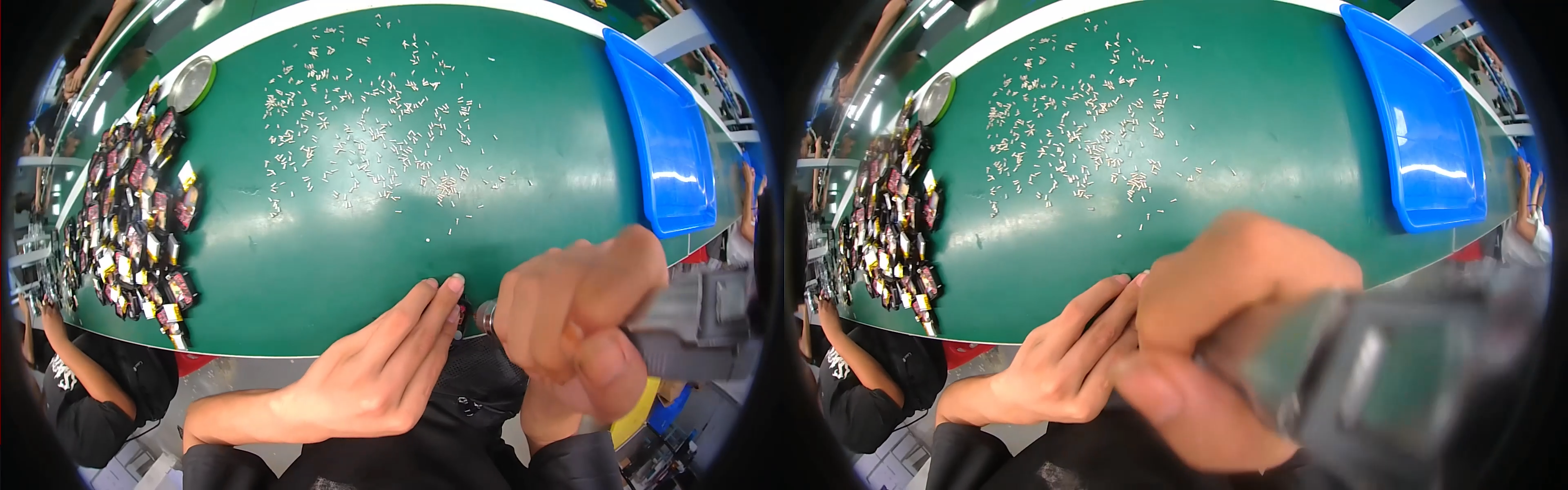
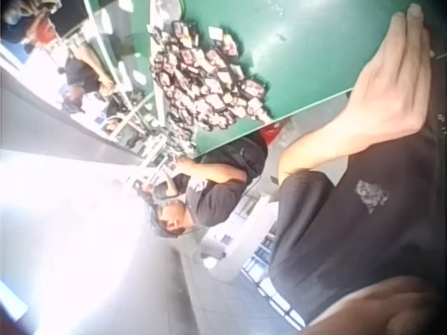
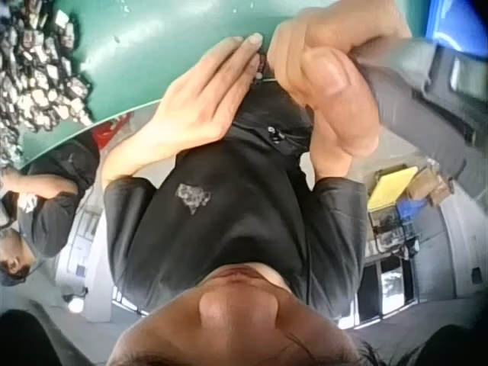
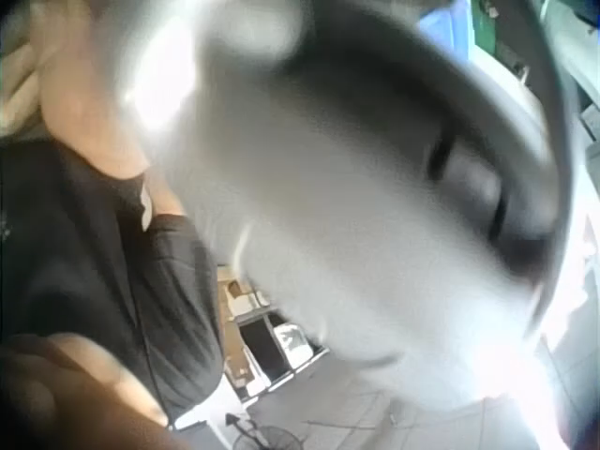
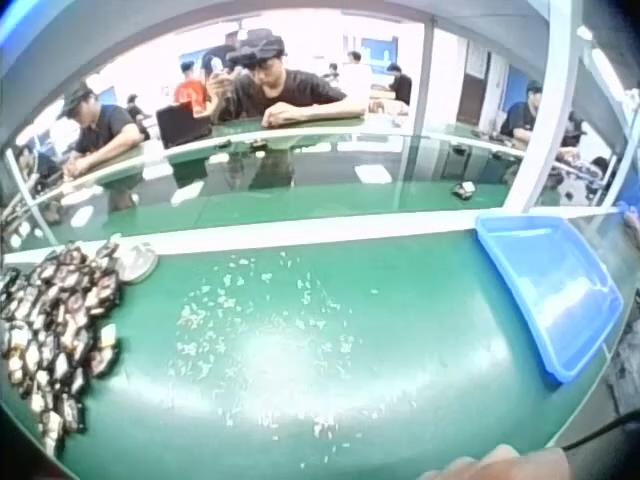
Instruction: Assembling small electronic components using an electric screwdriver on a factory assembly line.
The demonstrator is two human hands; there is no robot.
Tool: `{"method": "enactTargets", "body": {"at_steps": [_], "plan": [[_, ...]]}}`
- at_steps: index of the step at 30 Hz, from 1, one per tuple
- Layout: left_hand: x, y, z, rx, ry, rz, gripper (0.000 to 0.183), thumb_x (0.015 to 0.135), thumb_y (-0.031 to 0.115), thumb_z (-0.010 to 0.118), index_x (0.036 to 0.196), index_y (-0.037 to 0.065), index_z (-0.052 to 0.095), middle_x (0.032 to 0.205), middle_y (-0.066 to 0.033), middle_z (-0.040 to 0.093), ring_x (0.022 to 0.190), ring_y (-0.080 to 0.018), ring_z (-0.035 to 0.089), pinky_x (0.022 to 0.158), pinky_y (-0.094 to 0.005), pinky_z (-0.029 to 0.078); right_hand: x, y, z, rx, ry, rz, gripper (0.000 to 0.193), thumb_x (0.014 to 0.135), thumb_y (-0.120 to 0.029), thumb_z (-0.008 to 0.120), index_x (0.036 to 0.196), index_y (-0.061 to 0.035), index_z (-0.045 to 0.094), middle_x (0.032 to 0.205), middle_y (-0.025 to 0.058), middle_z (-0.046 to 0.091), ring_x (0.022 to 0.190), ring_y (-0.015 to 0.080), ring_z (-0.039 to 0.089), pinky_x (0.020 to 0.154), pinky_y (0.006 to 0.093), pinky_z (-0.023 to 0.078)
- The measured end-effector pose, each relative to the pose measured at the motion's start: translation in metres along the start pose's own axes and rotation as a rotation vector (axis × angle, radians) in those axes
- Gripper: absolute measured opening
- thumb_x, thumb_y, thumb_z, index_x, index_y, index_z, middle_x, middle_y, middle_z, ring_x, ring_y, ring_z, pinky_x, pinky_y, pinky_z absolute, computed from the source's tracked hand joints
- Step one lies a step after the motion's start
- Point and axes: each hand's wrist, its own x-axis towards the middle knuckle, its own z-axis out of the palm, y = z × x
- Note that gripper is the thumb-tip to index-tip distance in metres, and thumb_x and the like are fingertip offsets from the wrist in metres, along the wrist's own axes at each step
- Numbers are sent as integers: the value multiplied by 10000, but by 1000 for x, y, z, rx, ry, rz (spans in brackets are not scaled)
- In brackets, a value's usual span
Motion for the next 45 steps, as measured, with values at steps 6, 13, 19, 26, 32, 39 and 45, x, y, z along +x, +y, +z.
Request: {"method": "enactTargets", "body": {"at_steps": [6,13,19,26,32,39,45], "plan": [[-4,3,-4,22,23,-13,407,592,49,576,947,-143,630,1061,-265,611,992,-353,600,839,-375,525,7,8,5,178,-44,-81,188,879,-105,531,791,-69,369,451,-25,367,347,88,332,370,243,304],[-12,8,-7,9,42,1,396,700,48,577,1049,-138,583,1130,-230,582,1081,-325,568,889,-366,499,9,9,-3,402,-207,-131,163,844,-84,567,781,-44,422,441,2,376,316,104,334,325,248,300],[-63,-28,-63,158,293,-281,432,683,-62,590,1113,-96,565,1138,-222,582,1049,-345,578,860,-420,504,-13,5,-23,555,1,-174,145,875,-125,515,865,-34,402,445,17,367,327,112,327,343,257,353],[-152,-125,-143,668,389,-837,344,855,-25,514,1197,-57,529,1206,-219,563,1137,-374,519,996,-426,400,-28,26,-26,635,176,-79,122,854,-121,496,845,-50,398,441,8,330,319,118,302,342,279,348],[-119,-123,-129,631,403,-802,265,855,-31,531,1114,-45,586,1143,-204,593,1100,-365,542,957,-430,428,-36,32,-36,704,235,-21,97,848,-146,488,866,-58,451,454,12,335,340,122,316,363,287,326],[-26,-111,-66,228,291,-536,256,772,-24,660,1024,-10,617,1009,-143,602,959,-314,581,826,-378,480,-41,30,-40,714,270,-4,81,832,-132,481,865,-64,452,456,17,337,347,132,337,374,291,345],[7,-140,-48,280,182,-527,165,795,18,641,958,-6,639,955,-119,594,899,-304,583,795,-383,490,-43,29,-37,736,240,13,89,830,-134,464,879,-61,454,457,20,340,368,142,362,417,308,381]]}}
